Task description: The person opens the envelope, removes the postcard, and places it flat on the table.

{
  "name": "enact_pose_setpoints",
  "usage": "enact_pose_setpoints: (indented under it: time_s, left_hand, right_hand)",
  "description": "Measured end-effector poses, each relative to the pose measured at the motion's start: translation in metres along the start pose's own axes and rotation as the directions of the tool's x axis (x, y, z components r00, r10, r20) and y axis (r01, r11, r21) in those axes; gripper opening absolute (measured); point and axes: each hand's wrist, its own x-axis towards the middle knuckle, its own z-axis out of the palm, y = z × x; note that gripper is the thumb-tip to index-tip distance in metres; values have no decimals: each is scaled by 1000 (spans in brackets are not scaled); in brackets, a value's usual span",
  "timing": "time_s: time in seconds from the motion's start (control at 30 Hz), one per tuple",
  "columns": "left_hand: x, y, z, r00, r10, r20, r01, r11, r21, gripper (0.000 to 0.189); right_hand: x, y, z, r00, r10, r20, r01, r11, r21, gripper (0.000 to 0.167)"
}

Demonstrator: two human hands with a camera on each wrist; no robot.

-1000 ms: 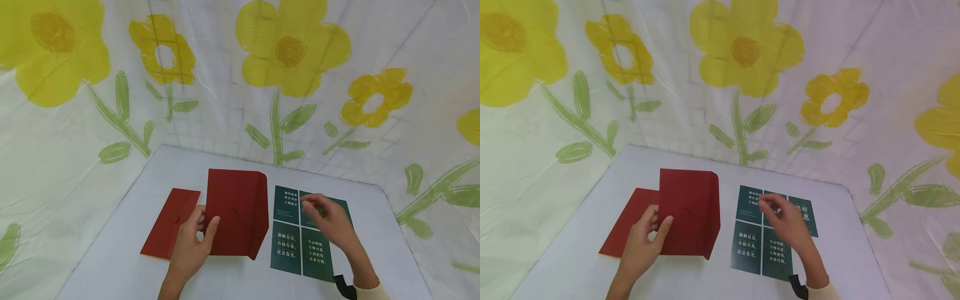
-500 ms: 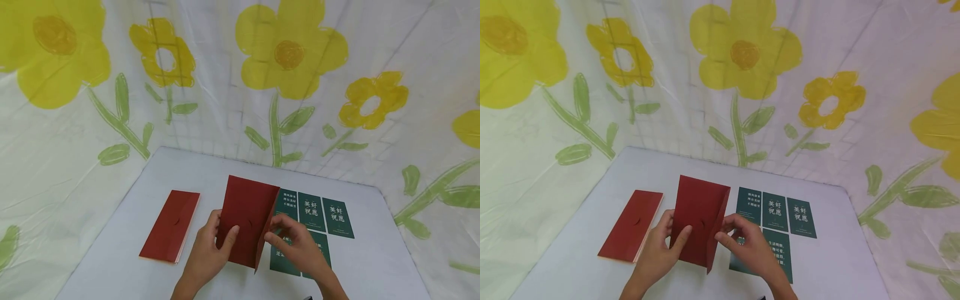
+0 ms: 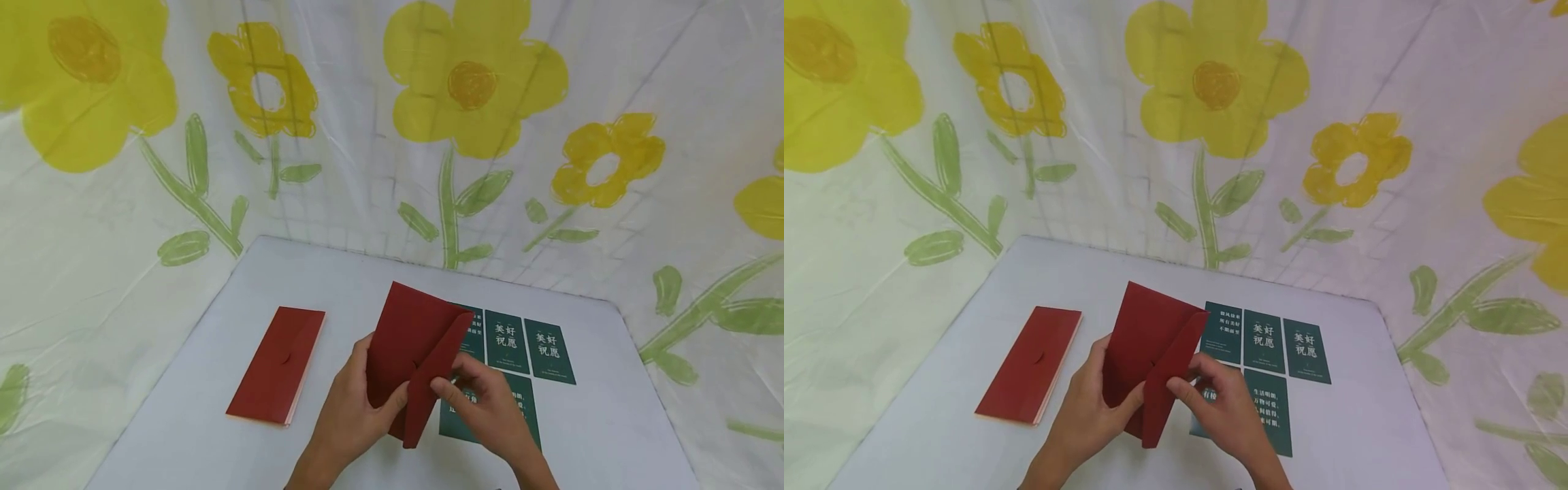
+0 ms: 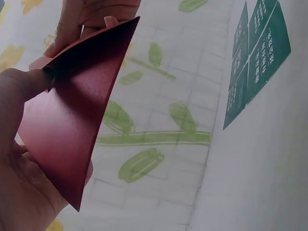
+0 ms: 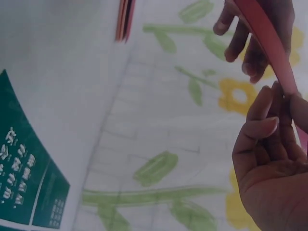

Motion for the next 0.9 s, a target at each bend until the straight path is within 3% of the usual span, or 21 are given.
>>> enact_pose_setpoints:
  time_s: [0.33, 0.67, 0.9]
  left_hand:
    - [-2, -2, 1, 993, 113, 45, -109, 990, -86, 67]
    - [-3, 0, 3, 992, 115, 46, -109, 987, -121, 61]
    - [-4, -1, 2, 997, 81, 2, -80, 990, -120, 56]
  right_hand:
    - [-4, -1, 2, 997, -67, -45, 68, 997, 19, 25]
    - [-3, 0, 8, 987, -135, -92, 130, 990, -54, 30]
    - [-5, -3, 17, 990, -81, -119, 66, 989, -131, 28]
